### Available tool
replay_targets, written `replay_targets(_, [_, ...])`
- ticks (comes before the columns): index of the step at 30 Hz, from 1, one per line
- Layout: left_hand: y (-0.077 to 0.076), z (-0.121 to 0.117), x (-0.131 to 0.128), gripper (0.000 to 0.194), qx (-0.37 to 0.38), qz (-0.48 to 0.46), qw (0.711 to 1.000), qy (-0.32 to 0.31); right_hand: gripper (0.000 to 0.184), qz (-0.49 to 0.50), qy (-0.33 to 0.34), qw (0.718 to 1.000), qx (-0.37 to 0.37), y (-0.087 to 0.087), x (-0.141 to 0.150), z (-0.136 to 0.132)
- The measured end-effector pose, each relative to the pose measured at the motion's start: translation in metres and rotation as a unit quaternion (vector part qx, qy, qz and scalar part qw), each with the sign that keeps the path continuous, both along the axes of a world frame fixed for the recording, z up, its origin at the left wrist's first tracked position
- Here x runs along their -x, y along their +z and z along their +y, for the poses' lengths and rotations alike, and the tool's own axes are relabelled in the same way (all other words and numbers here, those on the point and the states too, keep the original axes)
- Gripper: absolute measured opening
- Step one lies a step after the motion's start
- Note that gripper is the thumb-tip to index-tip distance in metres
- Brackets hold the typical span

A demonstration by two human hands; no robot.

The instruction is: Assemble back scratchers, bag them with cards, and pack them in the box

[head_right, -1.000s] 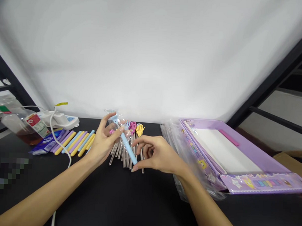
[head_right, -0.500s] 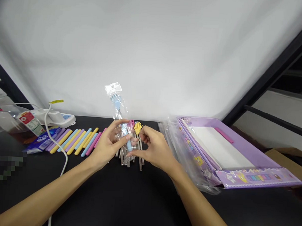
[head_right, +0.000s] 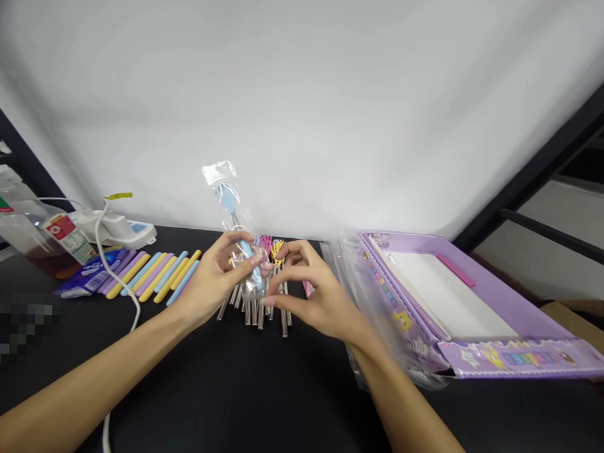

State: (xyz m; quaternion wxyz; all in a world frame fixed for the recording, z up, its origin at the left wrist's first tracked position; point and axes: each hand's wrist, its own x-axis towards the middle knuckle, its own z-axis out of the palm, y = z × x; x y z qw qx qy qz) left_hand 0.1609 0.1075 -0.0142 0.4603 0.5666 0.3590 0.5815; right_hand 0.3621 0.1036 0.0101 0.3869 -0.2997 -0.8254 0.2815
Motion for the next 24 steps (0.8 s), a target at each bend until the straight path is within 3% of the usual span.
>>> replay_targets(4, [0.001,-0.004,-0.006,0.033,-0.022,-0.011,1.0,0.005,0.031,0.097,-0.063,0.984,0.139,-0.002,0.008,0.002])
replay_targets(8, [0.003,-0.006,-0.004,0.024,-0.054,0.066,0.996,-0.013,0.041,0.126,-0.054,0.944,0.3,0.001,0.007,0.003])
replay_targets(11, [0.003,-0.001,0.002,0.032,-0.054,0.119,0.991,-0.012,0.05,0.087,-0.031,0.926,0.366,0.005,0.0,0.003])
replay_targets(16, [-0.002,0.018,0.016,0.041,-0.039,0.027,0.997,0.062,0.057,-0.034,0.021,0.916,0.399,0.007,-0.015,0.005])
replay_targets(18, [-0.004,0.023,0.021,0.045,-0.033,0.017,0.995,0.089,0.046,-0.102,0.047,0.916,0.386,0.006,-0.019,0.005])
replay_targets(21, [-0.007,0.025,0.021,0.042,-0.012,0.018,0.996,0.087,0.03,-0.193,0.081,0.91,0.358,0.006,-0.024,0.004])
replay_targets(24, [-0.011,0.02,0.015,0.044,0.008,0.045,0.996,0.075,0.04,-0.259,0.101,0.899,0.34,0.005,-0.029,0.004])
